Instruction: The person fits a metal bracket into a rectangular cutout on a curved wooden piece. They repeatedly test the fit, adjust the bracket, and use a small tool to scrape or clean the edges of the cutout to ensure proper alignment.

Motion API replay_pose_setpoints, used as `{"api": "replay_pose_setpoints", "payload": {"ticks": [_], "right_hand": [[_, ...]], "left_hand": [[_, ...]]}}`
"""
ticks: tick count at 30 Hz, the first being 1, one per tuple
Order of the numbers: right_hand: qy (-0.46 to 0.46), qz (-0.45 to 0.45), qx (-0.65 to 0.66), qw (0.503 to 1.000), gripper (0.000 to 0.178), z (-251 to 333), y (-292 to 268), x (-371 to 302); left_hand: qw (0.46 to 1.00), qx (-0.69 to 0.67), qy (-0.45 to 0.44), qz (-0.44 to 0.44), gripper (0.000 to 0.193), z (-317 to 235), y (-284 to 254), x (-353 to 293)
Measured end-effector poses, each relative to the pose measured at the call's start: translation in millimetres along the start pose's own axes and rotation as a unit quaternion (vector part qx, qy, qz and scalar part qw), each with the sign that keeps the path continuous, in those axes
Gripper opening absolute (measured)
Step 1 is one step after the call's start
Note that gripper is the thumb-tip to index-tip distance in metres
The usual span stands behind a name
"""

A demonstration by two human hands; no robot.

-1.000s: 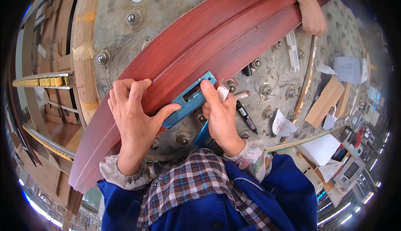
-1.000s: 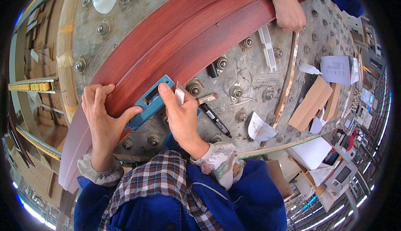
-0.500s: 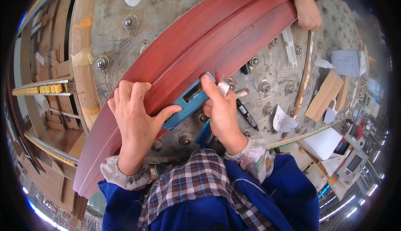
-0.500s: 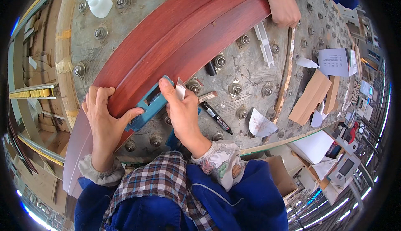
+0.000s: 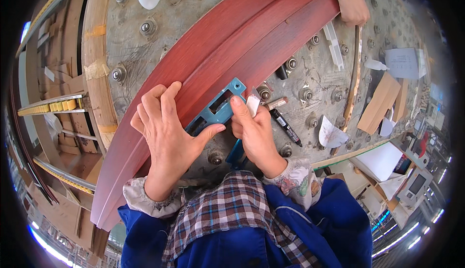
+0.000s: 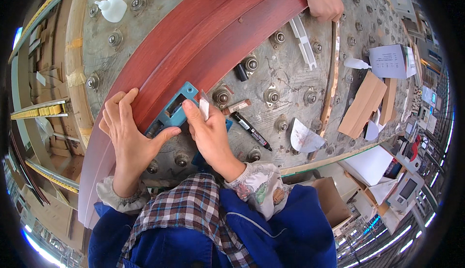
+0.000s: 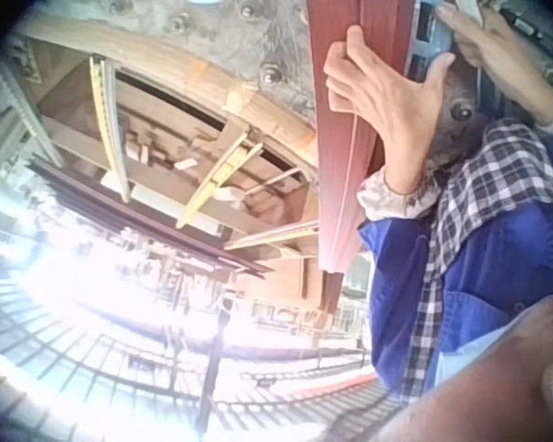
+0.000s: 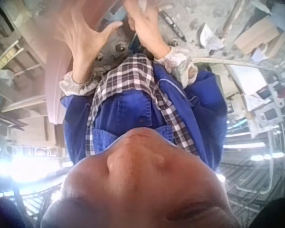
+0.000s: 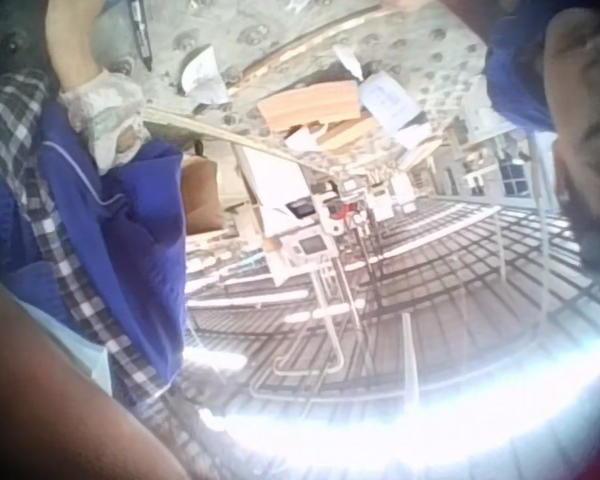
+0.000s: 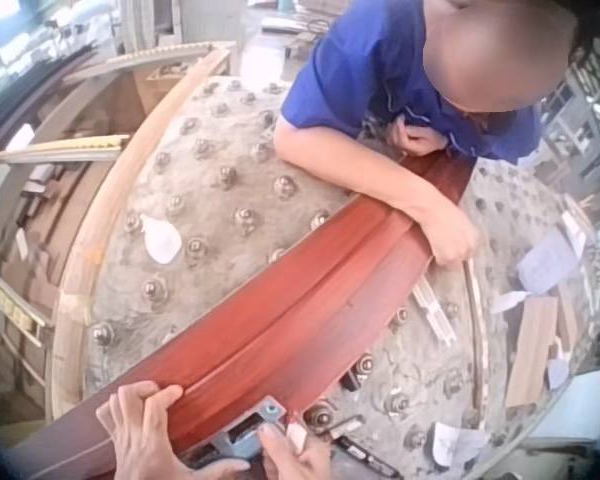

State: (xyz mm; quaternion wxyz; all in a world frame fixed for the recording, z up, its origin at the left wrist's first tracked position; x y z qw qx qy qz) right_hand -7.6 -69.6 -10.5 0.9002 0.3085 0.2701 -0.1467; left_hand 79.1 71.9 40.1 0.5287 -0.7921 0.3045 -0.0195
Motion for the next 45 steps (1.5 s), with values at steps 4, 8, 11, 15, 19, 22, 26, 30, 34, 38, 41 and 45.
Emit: {"api": "replay_pose_setpoints", "payload": {"ticks": [4, 8, 11, 15, 19, 22, 26, 30, 34, 38, 41, 45], "right_hand": [[0.010, -0.038, 0.000, 0.999, 0.035, 3, 2, 0], [0.014, -0.058, 0.006, 0.998, 0.032, 5, 4, 0], [0.011, -0.062, 0.008, 0.998, 0.030, 6, 4, 0], [0.022, -0.051, 0.001, 0.998, 0.028, 7, 0, 1], [0.024, -0.057, -0.021, 0.998, 0.028, 7, 3, 3], [0.038, -0.007, -0.005, 0.999, 0.027, 10, -4, 1], [0.034, 0.033, 0.030, 0.998, 0.022, 7, -12, -3], [0.022, 0.036, 0.015, 0.999, 0.018, 8, -9, -1], [0.017, 0.029, 0.005, 0.999, 0.021, 13, -6, -2], [0.006, 0.006, -0.002, 1.000, 0.024, 14, -6, -2], [0.011, -0.004, -0.009, 1.000, 0.025, 12, -5, -2], [0.010, -0.017, -0.012, 1.000, 0.022, 11, -3, -4]], "left_hand": [[1.000, 0.008, 0.012, 0.000, 0.105, -2, 0, 3], [0.999, 0.003, 0.036, -0.016, 0.102, -2, 1, 2], [0.999, 0.007, 0.041, -0.007, 0.102, -3, 0, 4], [0.999, -0.008, 0.015, 0.033, 0.103, -3, 1, 5], [0.999, -0.003, 0.038, 0.028, 0.103, -3, 0, 7], [0.998, 0.001, 0.046, 0.034, 0.104, -3, -2, 10], [0.998, 0.017, 0.042, 0.040, 0.107, -4, -1, 10], [0.998, 0.020, 0.031, 0.045, 0.106, -10, -2, 13], [0.998, 0.035, 0.058, 0.001, 0.106, -13, 4, 17], [0.998, 0.037, 0.056, 0.011, 0.103, -14, 6, 16], [0.998, 0.033, 0.057, 0.008, 0.104, -14, 6, 16], [0.998, 0.035, 0.058, -0.006, 0.105, -14, 7, 14]]}}
Point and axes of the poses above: each hand's wrist, its own x-axis towards the middle knuckle, its own y-axis out of the palm, z = x × y, the point moved 3 cm from there along x, towards the middle knuckle, and after that the axes turned 12 degrees about z, right-handed, at the moved point
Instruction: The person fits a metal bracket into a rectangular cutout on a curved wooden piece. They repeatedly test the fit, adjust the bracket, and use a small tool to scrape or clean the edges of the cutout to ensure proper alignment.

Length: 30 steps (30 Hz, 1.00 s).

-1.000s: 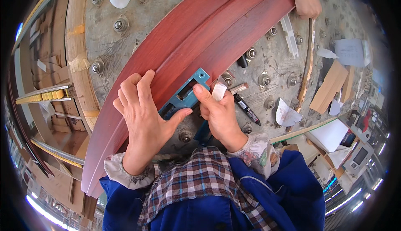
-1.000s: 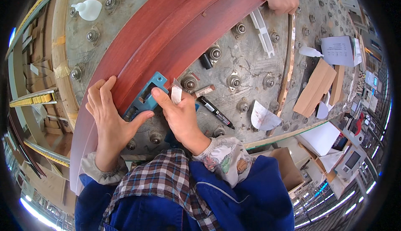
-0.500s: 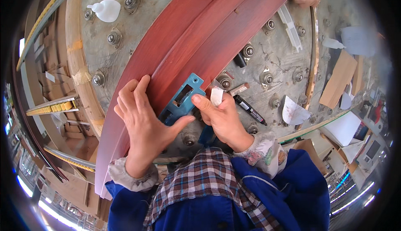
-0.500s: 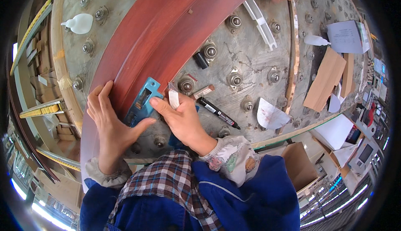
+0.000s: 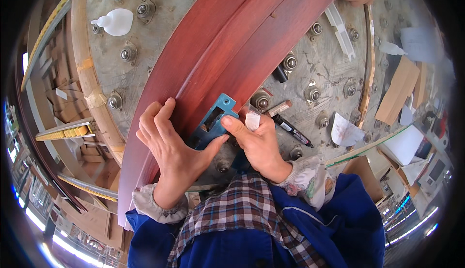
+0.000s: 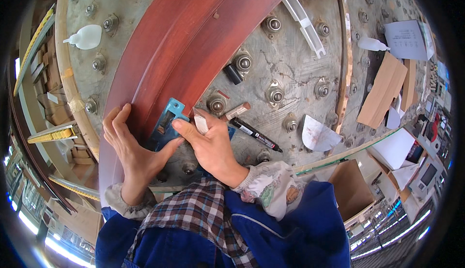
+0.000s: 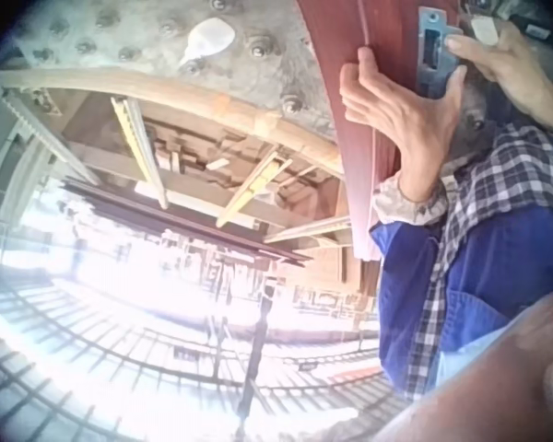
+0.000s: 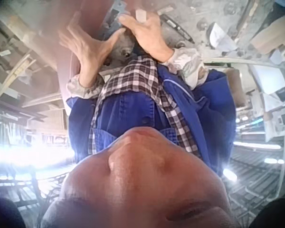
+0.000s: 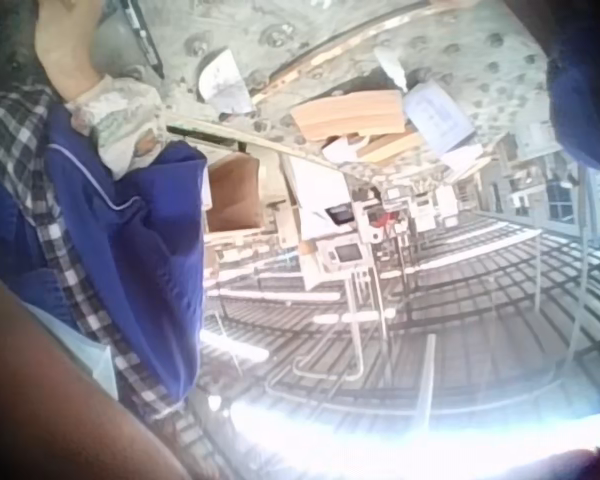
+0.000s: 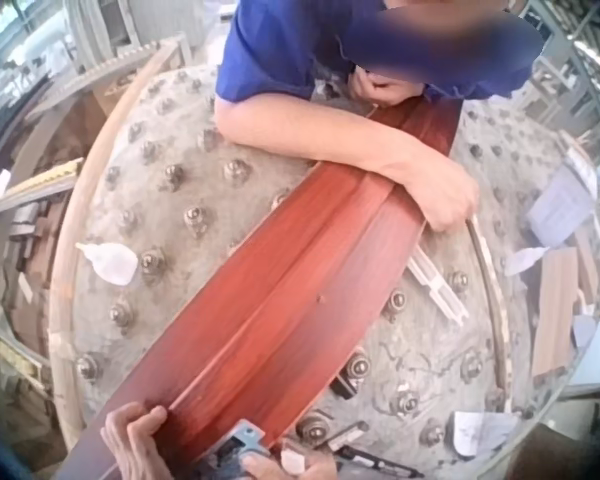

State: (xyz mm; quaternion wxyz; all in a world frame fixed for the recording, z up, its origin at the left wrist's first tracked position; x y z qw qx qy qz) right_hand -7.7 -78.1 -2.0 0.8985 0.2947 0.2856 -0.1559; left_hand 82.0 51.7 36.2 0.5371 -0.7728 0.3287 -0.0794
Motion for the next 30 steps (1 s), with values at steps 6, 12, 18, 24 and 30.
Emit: {"api": "replay_pose_setpoints", "payload": {"ticks": [6, 12, 18, 24, 30], "right_hand": [[-0.013, 0.005, -0.056, 0.998, 0.020, -1, -4, 3], [-0.073, -0.016, -0.073, 0.995, 0.039, 11, -5, -17], [-0.068, -0.010, -0.239, 0.969, 0.031, 8, -17, -26], [-0.132, -0.007, -0.394, 0.910, 0.019, 25, -12, -27], [-0.224, -0.058, -0.572, 0.787, 0.013, 27, -6, -25]], "left_hand": [[0.998, 0.003, 0.032, -0.046, 0.107, 1, 2, 2], [0.990, -0.006, 0.119, -0.072, 0.058, -1, 1, -6], [0.971, -0.054, 0.215, -0.085, 0.029, 7, -17, -1], [0.951, -0.299, 0.069, -0.040, 0.006, 27, -44, 10], [0.912, -0.397, -0.089, -0.057, 0.018, 61, -31, 29]]}}
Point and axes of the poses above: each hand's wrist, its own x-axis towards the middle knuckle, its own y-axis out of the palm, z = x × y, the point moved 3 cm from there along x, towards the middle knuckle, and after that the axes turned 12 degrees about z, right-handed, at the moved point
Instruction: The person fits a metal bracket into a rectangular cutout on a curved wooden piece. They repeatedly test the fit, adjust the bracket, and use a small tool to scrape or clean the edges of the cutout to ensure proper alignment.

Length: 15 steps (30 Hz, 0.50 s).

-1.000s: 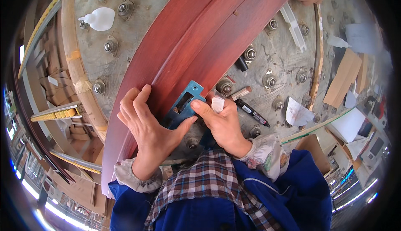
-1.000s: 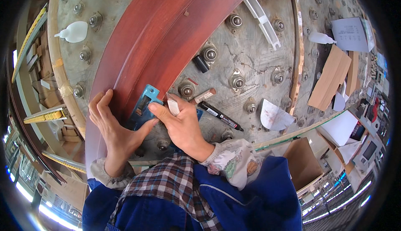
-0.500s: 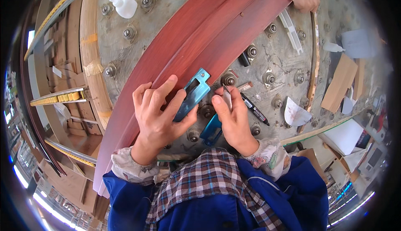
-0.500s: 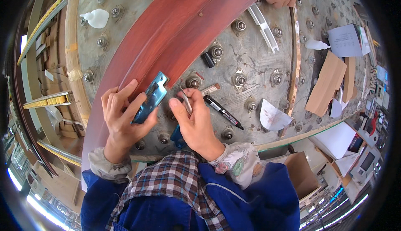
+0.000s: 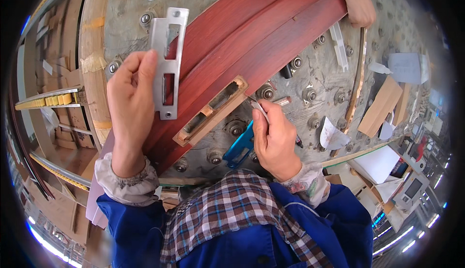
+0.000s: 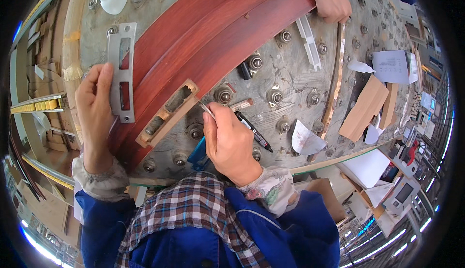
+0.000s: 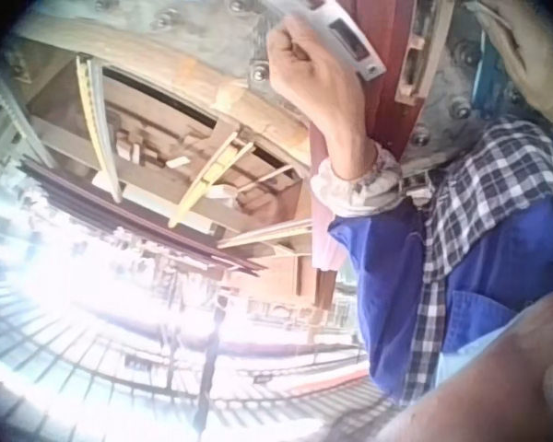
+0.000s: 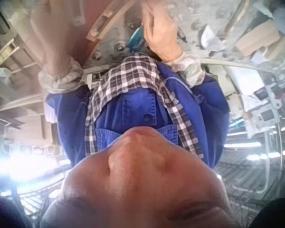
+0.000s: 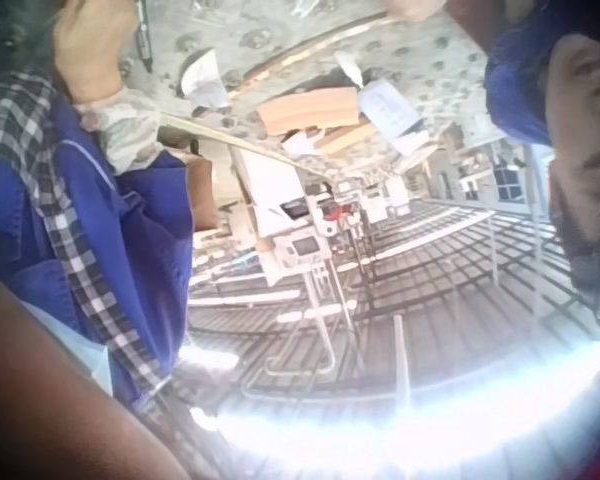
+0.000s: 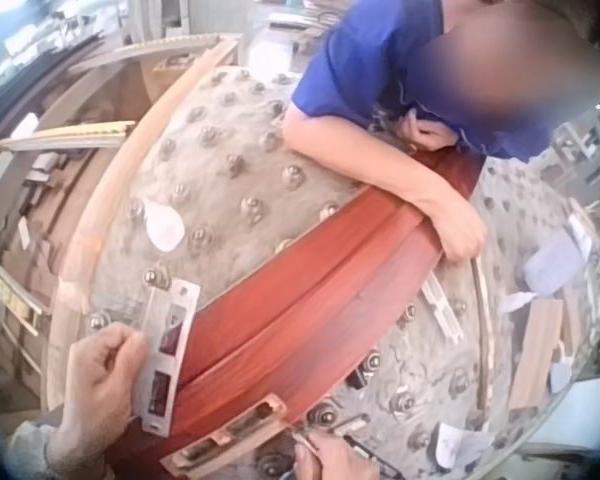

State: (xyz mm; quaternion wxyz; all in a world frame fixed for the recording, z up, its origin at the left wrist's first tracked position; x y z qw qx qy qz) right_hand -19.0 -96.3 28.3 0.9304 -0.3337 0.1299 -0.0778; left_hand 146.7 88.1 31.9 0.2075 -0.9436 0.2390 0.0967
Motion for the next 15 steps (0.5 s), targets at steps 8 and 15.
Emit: {"api": "replay_pose_setpoints", "payload": {"ticks": [8, 15], "right_hand": [[-0.022, -0.006, 0.005, 1.000, 0.016, 1, 0, 2], [-0.009, 0.008, 0.035, 0.999, 0.017, -2, -1, 2]], "left_hand": [[0.979, 0.186, -0.003, -0.080, 0.023, 0, -3, 1], [0.872, 0.393, 0.248, -0.153, 0.032, -21, 21, -9]]}}
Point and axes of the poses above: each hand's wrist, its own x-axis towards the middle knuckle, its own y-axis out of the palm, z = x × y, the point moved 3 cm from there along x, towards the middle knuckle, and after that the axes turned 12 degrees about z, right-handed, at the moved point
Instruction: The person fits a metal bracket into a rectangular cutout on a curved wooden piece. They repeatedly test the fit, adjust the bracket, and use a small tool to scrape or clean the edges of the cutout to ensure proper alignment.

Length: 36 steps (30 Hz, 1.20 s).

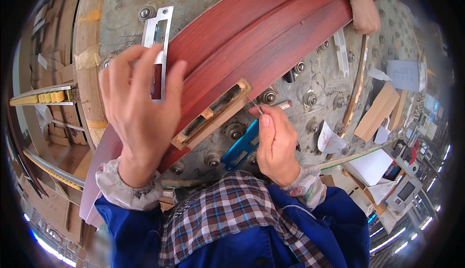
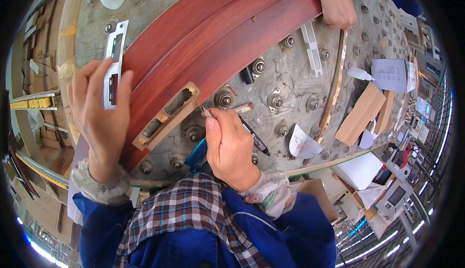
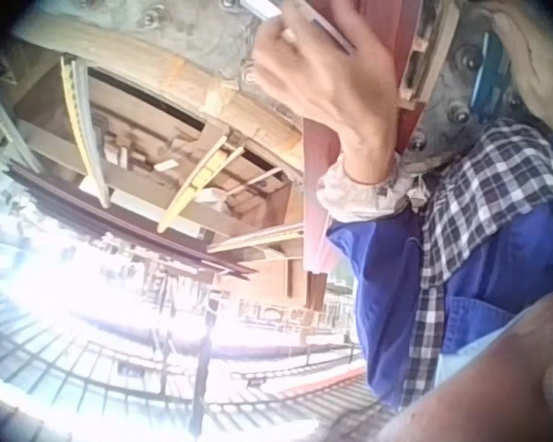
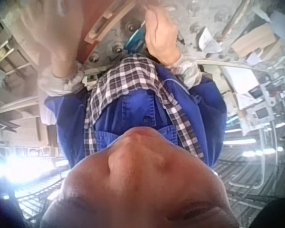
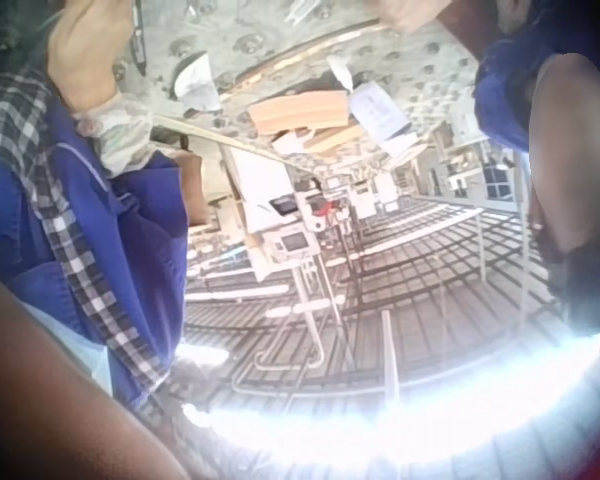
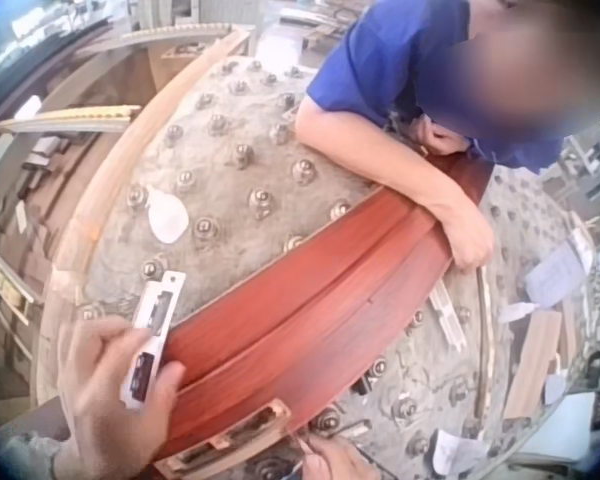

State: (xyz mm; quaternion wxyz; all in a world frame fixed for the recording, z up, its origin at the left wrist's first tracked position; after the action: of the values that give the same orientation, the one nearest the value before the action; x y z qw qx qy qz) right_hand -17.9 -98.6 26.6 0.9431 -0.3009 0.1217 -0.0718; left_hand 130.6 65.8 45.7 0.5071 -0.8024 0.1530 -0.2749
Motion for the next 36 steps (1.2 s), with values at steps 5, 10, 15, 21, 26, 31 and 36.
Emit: {"api": "replay_pose_setpoints", "payload": {"ticks": [5, 10, 15, 21, 26, 31, 36], "right_hand": [[0.030, 0.026, 0.029, 0.999, 0.016, 5, -3, 2], [0.057, 0.046, -0.010, 0.997, 0.017, 10, 0, 5], [0.068, 0.051, -0.031, 0.996, 0.017, 7, 2, 5], [0.058, 0.043, -0.044, 0.996, 0.017, 9, 1, 5], [0.064, 0.041, -0.050, 0.996, 0.018, 13, 2, 7], [0.064, 0.037, -0.075, 0.994, 0.018, 12, 3, 6], [0.061, 0.044, -0.064, 0.995, 0.018, 12, 2, 6]], "left_hand": [[0.981, -0.131, 0.049, 0.132, 0.051, -25, 9, -9], [0.977, -0.112, 0.021, 0.182, 0.073, -31, 17, -11], [0.982, -0.088, 0.013, 0.165, 0.071, -35, 25, -14], [0.985, -0.091, -0.001, 0.148, 0.069, -37, 26, -16], [0.984, -0.083, -0.007, 0.156, 0.068, -39, 26, -18], [0.984, -0.085, -0.013, 0.156, 0.066, -40, 27, -18], [0.984, -0.093, -0.010, 0.152, 0.067, -40, 27, -18]]}}
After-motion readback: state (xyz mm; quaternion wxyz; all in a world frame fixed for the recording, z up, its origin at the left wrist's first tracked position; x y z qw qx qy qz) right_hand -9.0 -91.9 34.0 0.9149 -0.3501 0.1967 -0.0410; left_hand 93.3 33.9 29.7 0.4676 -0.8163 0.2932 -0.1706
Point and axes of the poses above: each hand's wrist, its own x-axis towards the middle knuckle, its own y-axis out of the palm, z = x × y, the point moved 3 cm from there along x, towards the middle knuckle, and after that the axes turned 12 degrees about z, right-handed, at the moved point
